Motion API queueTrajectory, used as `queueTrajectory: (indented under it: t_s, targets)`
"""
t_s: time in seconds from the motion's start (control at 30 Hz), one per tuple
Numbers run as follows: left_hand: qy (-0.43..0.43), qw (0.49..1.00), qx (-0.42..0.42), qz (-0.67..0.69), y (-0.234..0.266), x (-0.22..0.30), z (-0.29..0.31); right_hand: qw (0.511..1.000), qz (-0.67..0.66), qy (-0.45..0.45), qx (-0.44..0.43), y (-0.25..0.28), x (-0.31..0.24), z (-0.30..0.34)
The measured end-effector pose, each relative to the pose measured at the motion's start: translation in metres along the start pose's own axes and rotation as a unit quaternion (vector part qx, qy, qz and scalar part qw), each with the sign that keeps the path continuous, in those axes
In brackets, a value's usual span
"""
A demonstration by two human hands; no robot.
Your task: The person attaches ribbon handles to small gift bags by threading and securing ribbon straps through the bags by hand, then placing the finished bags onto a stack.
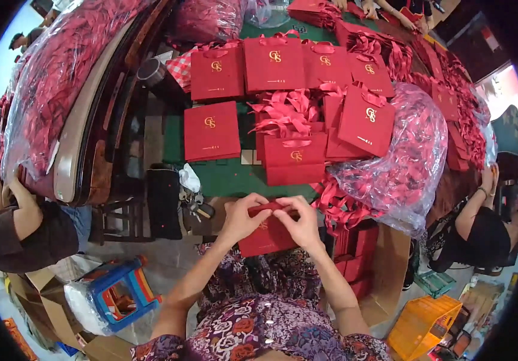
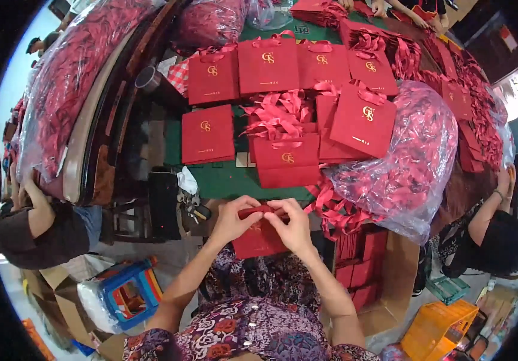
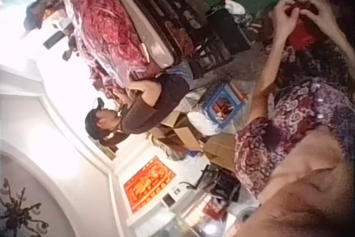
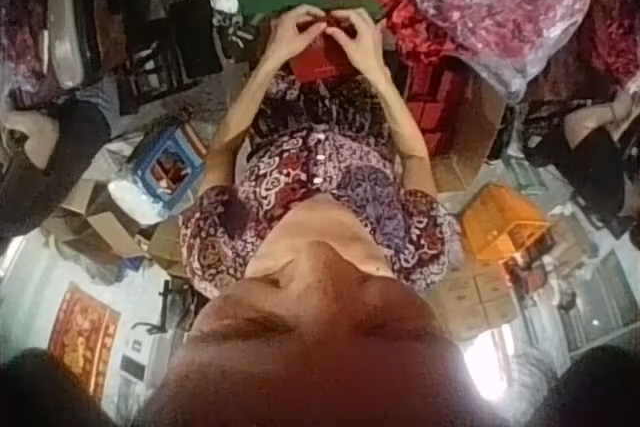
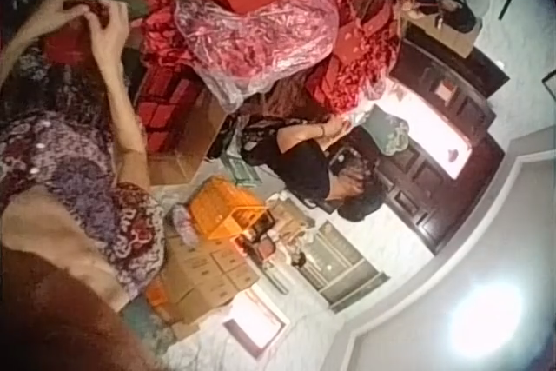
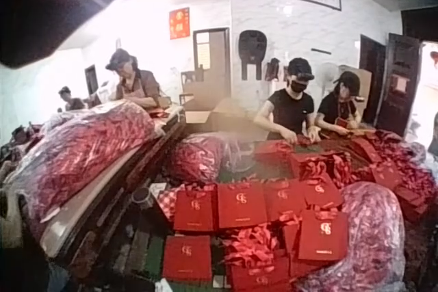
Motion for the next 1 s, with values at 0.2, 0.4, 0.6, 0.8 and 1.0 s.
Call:
queueTrajectory:
  t_s: [0.2,0.4,0.6,0.8,1.0]
  targets:
    - [-0.071,0.986,0.082,-0.124,-0.005,0.017,0.009,0.999,-0.050,-0.008,0.014,0.031,-0.009,-0.011]
    - [-0.205,0.952,0.107,-0.201,-0.008,0.030,0.021,0.974,0.081,0.038,-0.210,0.037,-0.006,-0.021]
    - [-0.336,0.891,0.116,-0.282,-0.005,0.037,0.027,0.961,0.091,0.032,-0.261,0.033,-0.006,-0.027]
    - [-0.336,0.891,0.119,-0.282,-0.003,0.036,0.027,0.967,-0.002,0.023,-0.254,0.028,0.004,-0.034]
    - [-0.301,0.930,0.026,-0.211,-0.008,0.048,0.023,0.996,-0.064,-0.040,-0.038,0.008,0.033,-0.044]
Point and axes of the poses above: each hand's wrist, its own z-axis away from the middle knuckle, its own y-axis out of the back of the hand, x = y × z, the point moved 2 cm from there along -z, towards the middle knuckle, and after that the axes turned 4 degrees about -x, right-handed, at the moved point
